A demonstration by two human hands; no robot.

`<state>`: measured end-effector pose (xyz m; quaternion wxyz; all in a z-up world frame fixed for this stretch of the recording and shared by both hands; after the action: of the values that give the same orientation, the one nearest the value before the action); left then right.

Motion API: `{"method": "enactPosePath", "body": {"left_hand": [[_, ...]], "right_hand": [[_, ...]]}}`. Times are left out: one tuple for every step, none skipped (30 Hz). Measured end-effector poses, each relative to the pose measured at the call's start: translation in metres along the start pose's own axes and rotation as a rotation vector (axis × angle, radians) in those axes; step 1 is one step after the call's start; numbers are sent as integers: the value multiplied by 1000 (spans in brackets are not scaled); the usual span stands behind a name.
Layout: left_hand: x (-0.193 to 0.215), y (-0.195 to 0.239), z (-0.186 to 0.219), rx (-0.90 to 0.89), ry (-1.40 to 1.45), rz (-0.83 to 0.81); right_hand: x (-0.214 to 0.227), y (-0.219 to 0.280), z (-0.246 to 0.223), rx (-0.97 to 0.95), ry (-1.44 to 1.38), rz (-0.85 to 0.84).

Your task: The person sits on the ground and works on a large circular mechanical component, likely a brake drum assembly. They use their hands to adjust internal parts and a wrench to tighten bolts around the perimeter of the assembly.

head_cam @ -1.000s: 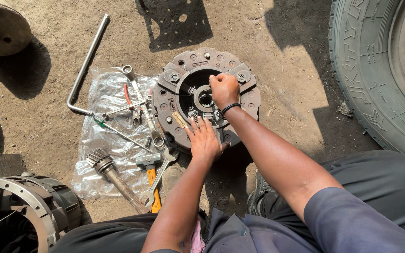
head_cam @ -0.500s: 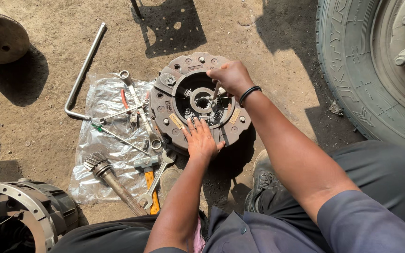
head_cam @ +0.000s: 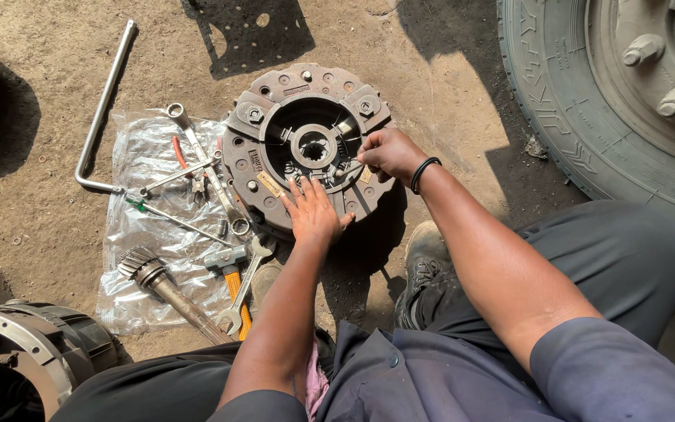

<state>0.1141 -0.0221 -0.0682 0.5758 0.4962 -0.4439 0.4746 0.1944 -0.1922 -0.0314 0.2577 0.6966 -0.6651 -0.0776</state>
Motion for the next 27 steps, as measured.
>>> {"method": "enactPosePath", "body": {"left_hand": [[0,0,0,3,4,-2],[0,0,1,6,8,-2],[0,0,1,4,4,-2],[1,1,1,3,0,-4],[1,2,1,3,-5,-5],[2,2,1,2,-2,-2],[3,2,1,1,1,2],[4,3,1,2,4,4],[3,2,1,2,4,-14],[2,1,1,3,4,-29],[2,0,1,4,4,-45],[2,1,1,2,3,-39],[2,2,0,0,3,-32],[3,2,1,-1,3,-23],[4,1,2,-2,5,-12],[4,1,2,1,4,-1],[5,2,1,3,3,9],[5,2,1,1,2,15],[4,2,0,0,1,21],[4,1,2,-5,2,29],[4,1,3,-6,-1,31],[3,1,3,-6,-7,35],[3,1,3,-6,-14,39],[2,1,3,-5,-16,36],[1,1,3,-5,-17,33],[2,0,3,-6,-21,33],[2,-1,2,-6,-21,30]], "right_hand": [[4,0,2,2,29,-1],[7,1,4,5,60,-2],[11,2,5,17,57,11],[13,4,6,28,53,22],[14,5,7,39,50,33],[13,6,9,32,62,25],[12,6,11,25,75,17],[11,7,15,17,88,8],[13,6,20,-3,125,18],[18,5,24,-20,164,27],[22,3,29,-37,203,36],[28,1,29,29,366,92],[31,-2,29,97,529,148],[34,-4,27,170,692,203],[38,-5,31,151,695,237],[39,-4,37,132,696,267],[40,-5,41,113,696,298],[41,-7,40,150,708,312],[41,-9,39,187,718,327],[44,-11,37,224,730,345],[45,-12,39,223,729,342],[45,-13,40,224,726,338],[44,-13,41,225,723,334],[44,-13,44,204,721,339],[43,-10,47,182,719,343],[43,-9,48,164,715,350],[42,-11,46,162,706,344]]}}
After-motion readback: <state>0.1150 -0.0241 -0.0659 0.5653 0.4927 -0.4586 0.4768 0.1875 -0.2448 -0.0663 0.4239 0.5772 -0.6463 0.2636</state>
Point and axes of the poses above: each hand's wrist, its own y-axis away from the middle knuckle, its own x-axis out of the back of the hand, z = x × y, the point moved 9 cm from there along -y, towards the middle knuckle, and after that the axes turned 13 degrees about z, right-handed, at the moved point
